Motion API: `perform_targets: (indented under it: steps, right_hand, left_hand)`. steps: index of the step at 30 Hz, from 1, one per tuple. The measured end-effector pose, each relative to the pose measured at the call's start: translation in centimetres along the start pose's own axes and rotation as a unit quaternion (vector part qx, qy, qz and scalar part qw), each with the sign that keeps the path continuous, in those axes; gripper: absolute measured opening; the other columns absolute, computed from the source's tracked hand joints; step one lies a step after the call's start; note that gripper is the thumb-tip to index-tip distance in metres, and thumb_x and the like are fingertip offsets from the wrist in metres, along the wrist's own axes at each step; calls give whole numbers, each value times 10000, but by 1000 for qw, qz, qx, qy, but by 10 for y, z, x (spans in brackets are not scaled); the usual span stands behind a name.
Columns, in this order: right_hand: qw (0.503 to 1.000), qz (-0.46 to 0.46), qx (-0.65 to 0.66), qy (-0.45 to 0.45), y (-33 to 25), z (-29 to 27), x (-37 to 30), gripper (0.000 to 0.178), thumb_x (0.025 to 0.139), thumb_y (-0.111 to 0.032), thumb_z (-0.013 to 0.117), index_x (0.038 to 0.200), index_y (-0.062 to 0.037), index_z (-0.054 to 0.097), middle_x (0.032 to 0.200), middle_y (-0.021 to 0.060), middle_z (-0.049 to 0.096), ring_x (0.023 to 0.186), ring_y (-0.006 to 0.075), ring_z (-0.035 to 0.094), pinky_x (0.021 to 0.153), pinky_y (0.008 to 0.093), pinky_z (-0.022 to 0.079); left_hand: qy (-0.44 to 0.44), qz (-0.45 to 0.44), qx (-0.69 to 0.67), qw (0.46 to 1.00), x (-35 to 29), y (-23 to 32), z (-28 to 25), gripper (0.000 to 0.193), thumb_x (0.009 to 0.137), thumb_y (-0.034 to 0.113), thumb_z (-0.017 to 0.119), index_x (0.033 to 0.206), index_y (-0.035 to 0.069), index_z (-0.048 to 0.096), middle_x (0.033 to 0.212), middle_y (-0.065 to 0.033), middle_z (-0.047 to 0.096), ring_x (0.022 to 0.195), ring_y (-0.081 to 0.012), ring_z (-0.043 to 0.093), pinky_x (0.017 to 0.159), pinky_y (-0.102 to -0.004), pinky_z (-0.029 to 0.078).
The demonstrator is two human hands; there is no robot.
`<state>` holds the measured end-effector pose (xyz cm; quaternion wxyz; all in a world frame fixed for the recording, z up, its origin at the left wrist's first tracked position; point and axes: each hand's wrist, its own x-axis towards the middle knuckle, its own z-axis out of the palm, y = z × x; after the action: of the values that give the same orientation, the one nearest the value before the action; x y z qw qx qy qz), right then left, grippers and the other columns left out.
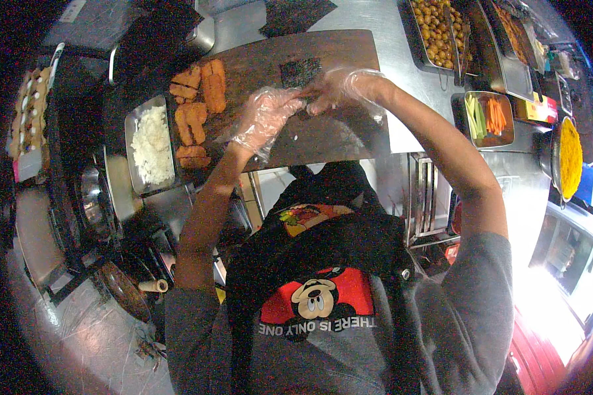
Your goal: The person assembles onigiri-style sushi by shaping rice into a ball, placing it on a sheet of nori, adding a breaded cutlet, and wrapping the nori around the rice and cutlet. The finished item is placed into a plastic container.
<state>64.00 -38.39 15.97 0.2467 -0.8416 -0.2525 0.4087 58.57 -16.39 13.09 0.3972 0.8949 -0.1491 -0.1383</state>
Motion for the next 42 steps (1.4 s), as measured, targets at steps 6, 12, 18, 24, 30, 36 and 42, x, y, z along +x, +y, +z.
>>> perform_targets:
  steps: [6, 12, 18, 24, 30, 36, 42]
  right_hand:
    - [1000, 6, 6, -15, 3, -7, 9, 631, 827, -485, 737, 1381, -223, 587, 1052, 95, 736, 905, 236, 661, 831, 373, 504]
    - [998, -23, 57, -12, 13, -12, 13, 675, 820, -479, 750, 1371, -127, 586, 1157, 118, 717, 1051, 252, 663, 939, 382, 475]
    - [998, -45, 42, -3, 17, -25, 21, 575, 817, -413, 768, 1272, -84, 645, 1091, 109, 730, 955, 226, 665, 872, 378, 504]
    - [991, -69, 118, -12, 41, -22, 32, 440, 819, -318, 769, 1170, -64, 689, 921, 34, 729, 807, 149, 624, 737, 312, 494]
    - [988, -54, 143, -16, 43, -23, 37, 429, 824, -314, 767, 1156, -49, 701, 928, 41, 733, 744, 136, 616, 677, 306, 511]
    - [995, -39, 88, 18, 49, -31, 43, 514, 830, -409, 763, 1189, -49, 692, 942, 101, 731, 716, 188, 633, 683, 345, 538]
    - [994, 23, 27, 104, 35, -37, 35, 543, 901, -502, 669, 1200, -49, 684, 985, 125, 715, 774, 211, 651, 757, 357, 542]
  left_hand:
    - [0, -31, -56, 998, 7, -5, -5, 281, 891, 293, 671, 1061, 83, 750, 1022, -203, 702, 950, -373, 672, 844, -418, 513]
    - [157, 123, 81, 977, 0, -7, 8, 322, 942, 182, 611, 1217, 21, 656, 1177, -213, 654, 1096, -371, 634, 950, -440, 501]
    - [222, 262, 264, 902, -22, 4, 53, 429, 900, 101, 602, 1305, -36, 559, 1408, -204, 521, 1299, -405, 499, 1123, -522, 379]
    - [187, 222, 332, 898, -10, -2, 68, 497, 890, 129, 593, 1341, -66, 520, 1437, -219, 483, 1320, -386, 469, 1149, -509, 345]
    - [183, 227, 307, 906, -1, -4, 61, 689, 838, 248, 682, 1401, -63, 435, 1380, -184, 489, 1283, -354, 465, 1138, -504, 336]
    - [136, 187, 320, 919, 17, -6, 54, 820, 786, 329, 749, 1435, -25, 393, 1294, -158, 509, 1214, -334, 486, 1047, -487, 395]
    - [77, 139, 244, 957, 36, -13, 44, 654, 833, 338, 727, 1317, -29, 484, 1213, -225, 579, 1124, -409, 558, 964, -480, 453]
